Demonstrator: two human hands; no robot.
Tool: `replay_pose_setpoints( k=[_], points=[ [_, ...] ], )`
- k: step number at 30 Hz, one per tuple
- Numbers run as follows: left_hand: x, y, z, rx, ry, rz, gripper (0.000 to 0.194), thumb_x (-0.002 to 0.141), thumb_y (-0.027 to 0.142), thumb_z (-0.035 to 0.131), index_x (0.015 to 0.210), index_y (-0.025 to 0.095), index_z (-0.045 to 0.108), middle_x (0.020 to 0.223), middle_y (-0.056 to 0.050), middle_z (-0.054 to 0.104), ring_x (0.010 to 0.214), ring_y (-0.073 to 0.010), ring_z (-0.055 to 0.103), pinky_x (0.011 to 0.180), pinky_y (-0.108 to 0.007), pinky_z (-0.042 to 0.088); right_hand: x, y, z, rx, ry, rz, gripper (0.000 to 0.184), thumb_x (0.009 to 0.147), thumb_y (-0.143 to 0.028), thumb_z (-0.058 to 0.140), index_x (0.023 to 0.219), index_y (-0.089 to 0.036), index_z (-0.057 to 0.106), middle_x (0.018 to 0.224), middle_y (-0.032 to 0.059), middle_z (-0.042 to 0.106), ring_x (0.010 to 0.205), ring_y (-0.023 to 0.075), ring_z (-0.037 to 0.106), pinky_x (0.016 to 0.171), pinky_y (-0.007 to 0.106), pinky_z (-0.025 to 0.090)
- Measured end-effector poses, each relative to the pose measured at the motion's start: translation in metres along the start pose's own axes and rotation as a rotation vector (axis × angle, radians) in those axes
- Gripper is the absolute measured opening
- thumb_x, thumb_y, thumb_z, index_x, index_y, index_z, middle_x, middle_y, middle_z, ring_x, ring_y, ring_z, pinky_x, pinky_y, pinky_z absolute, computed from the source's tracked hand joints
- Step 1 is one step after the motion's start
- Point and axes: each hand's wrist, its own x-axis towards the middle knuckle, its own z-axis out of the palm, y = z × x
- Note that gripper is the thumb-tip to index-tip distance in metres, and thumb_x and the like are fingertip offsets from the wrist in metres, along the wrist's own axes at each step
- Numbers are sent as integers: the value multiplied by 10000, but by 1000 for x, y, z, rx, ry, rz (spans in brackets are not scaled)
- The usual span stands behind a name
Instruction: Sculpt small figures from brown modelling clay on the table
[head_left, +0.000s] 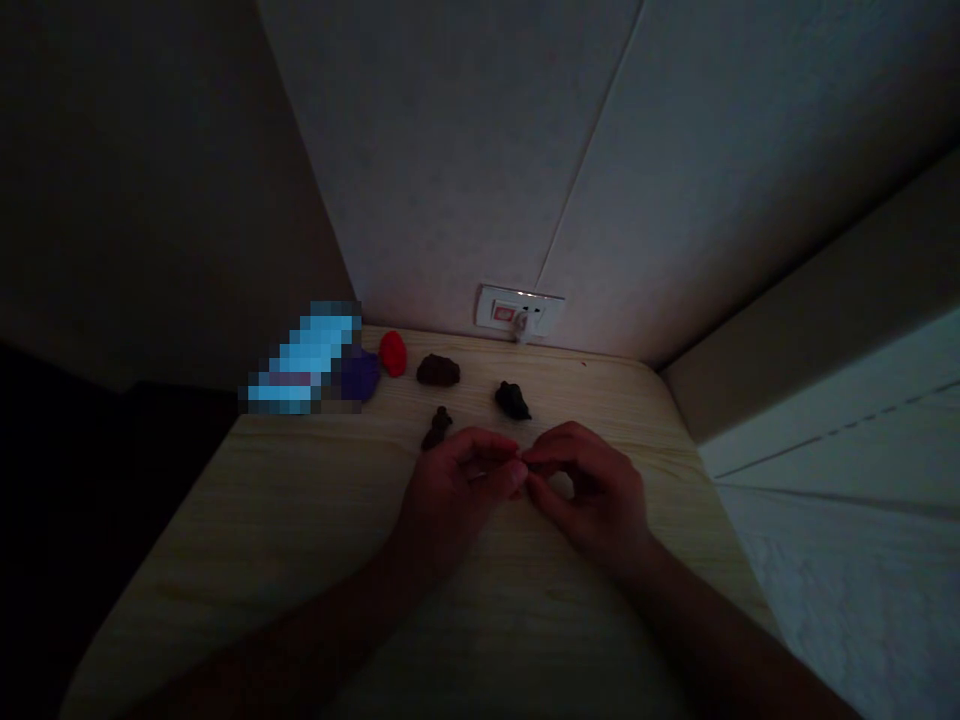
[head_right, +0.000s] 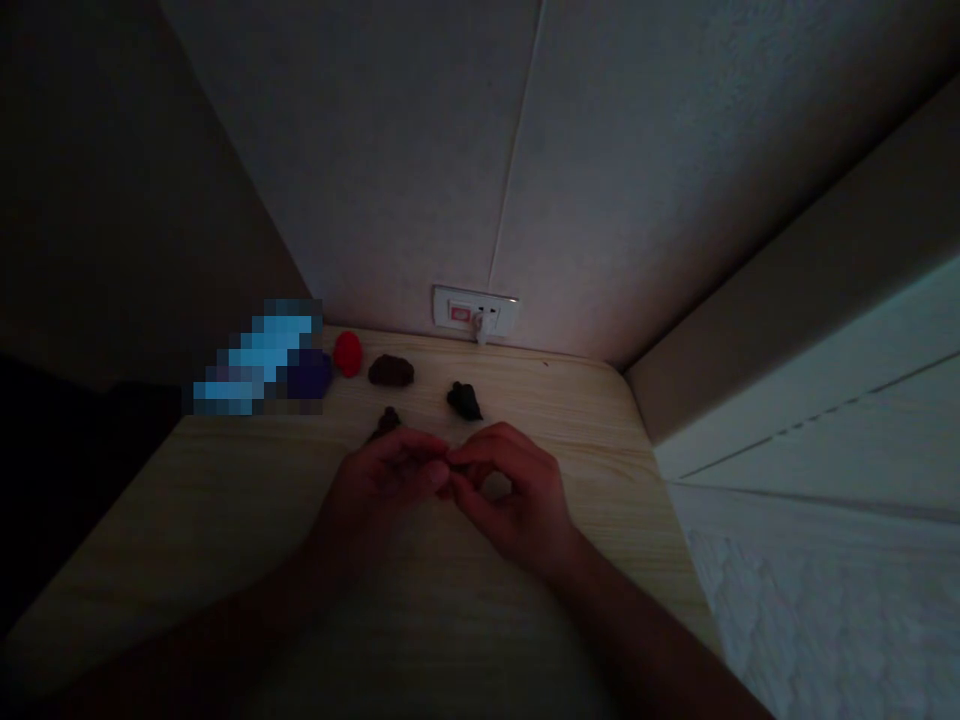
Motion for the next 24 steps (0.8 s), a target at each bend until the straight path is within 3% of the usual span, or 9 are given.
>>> replay_pose_setpoints(
  k=[3, 8, 12, 17, 24],
  points=[
    [0, -2, 0, 43, -30, -42, 95, 770, 226, 809, 846, 186, 767, 828, -25, 798, 770, -160, 740, 711, -265, 589, -1, 0, 0, 20, -32, 4, 209, 836, -97, 781, 980, -231, 711, 847, 12, 661, 711, 133, 629, 629, 257, 545],
    [0, 1, 0, 79, -27, 23, 52, 784, 190, 781, 835, 197, 787, 828, -18, 805, 809, -162, 745, 775, -269, 585, -3, 2, 1, 86, -42, 76, 226, 845, -110, 776, 1012, -234, 689, 893, 14, 652, 720, 134, 635, 644, 269, 565],
    [2, 1, -1, 40, -2, 48, 31, 807, 181, 757, 826, 199, 775, 825, -8, 791, 797, -149, 733, 770, -256, 573, 0, 2, 1, 78, -48, 9, 329, 829, -105, 808, 1118, -242, 729, 948, 31, 685, 749, 137, 663, 669, 272, 582],
    [4, -5, -4, -92, -51, -15, 63, 829, 248, 764, 845, 187, 772, 784, -6, 769, 697, -124, 695, 716, -249, 555, 2, 0, -2, 27, -10, -41, 246, 865, -82, 775, 1041, -253, 798, 945, 43, 723, 824, 149, 704, 696, 263, 586],
    [3, -5, -4, -148, -38, -43, 110, 777, 248, 830, 811, 179, 752, 712, 2, 762, 662, -115, 690, 687, -232, 551, 2, 1, -1, 155, 62, 109, 238, 834, -141, 816, 1031, -275, 804, 896, 35, 716, 702, 140, 677, 556, 245, 551]
  ],
)
